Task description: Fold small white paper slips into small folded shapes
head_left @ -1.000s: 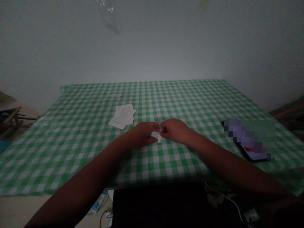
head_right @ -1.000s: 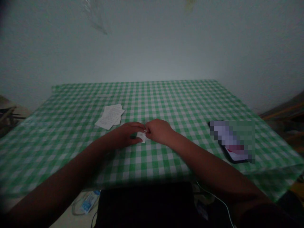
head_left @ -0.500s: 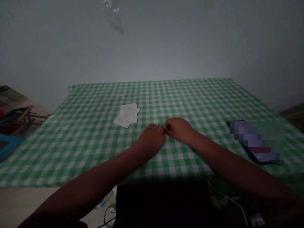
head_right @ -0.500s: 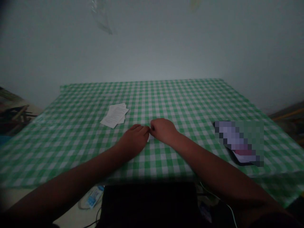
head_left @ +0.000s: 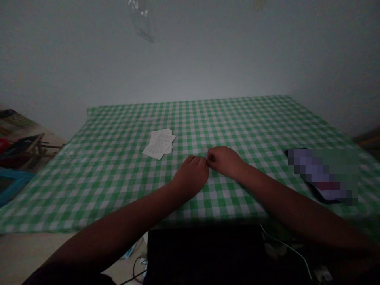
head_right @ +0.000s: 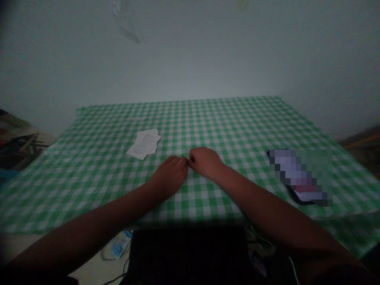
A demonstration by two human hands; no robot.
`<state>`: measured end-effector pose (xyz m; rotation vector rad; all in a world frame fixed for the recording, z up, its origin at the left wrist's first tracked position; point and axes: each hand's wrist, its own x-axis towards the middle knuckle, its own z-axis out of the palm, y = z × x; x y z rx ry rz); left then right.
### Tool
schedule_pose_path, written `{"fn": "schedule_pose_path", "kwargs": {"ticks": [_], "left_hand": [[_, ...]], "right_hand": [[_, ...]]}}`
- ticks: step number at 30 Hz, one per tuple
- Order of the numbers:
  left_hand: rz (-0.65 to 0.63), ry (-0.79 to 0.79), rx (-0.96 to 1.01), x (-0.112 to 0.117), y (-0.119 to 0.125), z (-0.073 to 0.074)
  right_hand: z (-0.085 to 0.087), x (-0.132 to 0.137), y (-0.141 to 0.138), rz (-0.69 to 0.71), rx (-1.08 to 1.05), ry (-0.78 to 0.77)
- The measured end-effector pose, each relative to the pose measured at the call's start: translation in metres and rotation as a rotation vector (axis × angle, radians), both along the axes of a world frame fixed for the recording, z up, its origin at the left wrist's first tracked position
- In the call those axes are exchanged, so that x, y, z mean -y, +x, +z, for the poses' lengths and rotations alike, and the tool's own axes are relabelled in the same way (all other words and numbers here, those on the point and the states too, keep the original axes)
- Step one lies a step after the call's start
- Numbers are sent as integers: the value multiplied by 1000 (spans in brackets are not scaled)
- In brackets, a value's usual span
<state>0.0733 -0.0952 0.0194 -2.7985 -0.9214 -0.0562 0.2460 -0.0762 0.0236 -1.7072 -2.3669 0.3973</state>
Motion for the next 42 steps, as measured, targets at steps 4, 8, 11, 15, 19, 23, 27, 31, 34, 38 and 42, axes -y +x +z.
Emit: {"fn": "schedule_pose_path", "kwargs": {"ticks": [4,8,11,15,19,23,27,31,34,38,42], "left_hand": [[-116,-244,128,-26,-23,7],[-263,-493,255,-50,-47,12],[-251,-523,284,-54,-52,12],[-218,-492,278,-52,-49,9],[-185,-424,223,-51,-49,8],[-118,-293,128,-47,-46,8],[-11,-157,116,-38,-33,5],[123,-32,162,-32,-22,0],[113,-28,217,-33,-20,-3],[31,-159,317,-39,-19,-6],[-88,-336,384,-45,-23,-7]], "right_hand": [[-3,-1,4,1,-49,31],[-3,-2,9,-24,-127,75],[-2,-3,12,-34,-173,94],[-3,-4,13,-26,-218,119],[-3,-4,12,21,-274,124],[-2,-1,12,131,-310,99],[-3,1,11,192,-288,95],[-4,-1,11,169,-246,86],[-6,-2,12,168,-211,78],[-6,-1,11,166,-185,80],[-6,3,8,177,-154,83]]}}
